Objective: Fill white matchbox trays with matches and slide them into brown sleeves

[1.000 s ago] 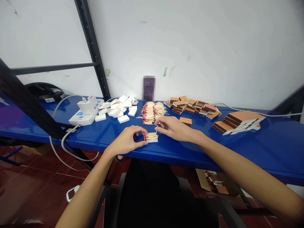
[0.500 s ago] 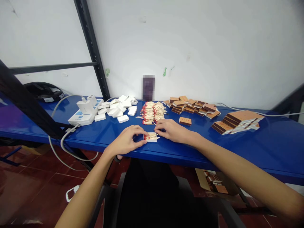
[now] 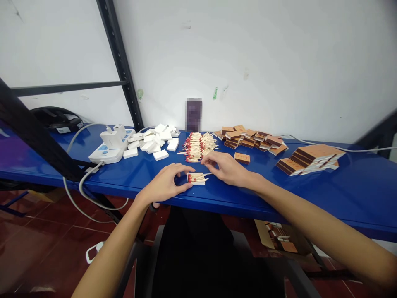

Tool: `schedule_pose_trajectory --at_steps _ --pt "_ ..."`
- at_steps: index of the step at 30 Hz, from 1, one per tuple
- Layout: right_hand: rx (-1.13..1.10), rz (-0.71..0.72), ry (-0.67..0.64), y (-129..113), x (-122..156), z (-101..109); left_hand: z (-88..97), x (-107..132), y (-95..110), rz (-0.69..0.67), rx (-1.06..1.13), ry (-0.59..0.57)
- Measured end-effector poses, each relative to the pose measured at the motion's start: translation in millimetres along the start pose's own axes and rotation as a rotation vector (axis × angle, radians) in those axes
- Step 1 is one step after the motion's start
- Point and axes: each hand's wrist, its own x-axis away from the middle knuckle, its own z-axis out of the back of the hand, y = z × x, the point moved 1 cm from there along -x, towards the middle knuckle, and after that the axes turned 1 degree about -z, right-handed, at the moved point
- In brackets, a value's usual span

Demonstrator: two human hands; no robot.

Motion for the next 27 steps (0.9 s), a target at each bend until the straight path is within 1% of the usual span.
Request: schedule_pose_trajectory --at_steps 2,4,8,10,12,14,17,19,23,27 --pt "-0.025 0.033 0.008 -3.6 -0.1 3.7 -0.2 0.0 -0.5 -0.003 0.005 0.005" --pt "0.016 0.046 -0.029 -5.2 0.6 9.2 -0.3 0.0 -0.6 -0.005 0.012 0.009" --pt "0.099 0.006 -0.191 -0.2 4.8 18.3 -0.1 0.1 -0.5 0.003 0.018 0.010" --pt "0.090 0.004 -0.280 3.7 7.2 18.0 0.2 0.3 -0.6 0.001 0.015 0.009" --pt "0.086 0.009 -0.320 6.0 8.3 15.4 0.4 0.7 -0.8 -0.001 0.011 0.009" --pt "0.101 0.004 -0.291 5.9 7.7 12.9 0.4 0.9 -1.0 -0.001 0.008 0.008" --pt "0.110 -0.006 -0.158 1.3 4.7 11.4 0.1 0.7 -1.4 0.001 0.015 0.012" --pt "0.080 0.015 -0.117 -3.3 2.6 10.0 -0.2 0.4 -1.7 0.007 0.024 0.012" --pt "0.039 0.041 -0.184 -9.5 1.3 6.7 -0.2 0.2 -1.5 0.013 0.035 0.006" --pt "0.009 -0.051 -0.199 -8.9 4.8 11.9 1.0 0.3 -0.3 -0.003 0.022 -0.001"
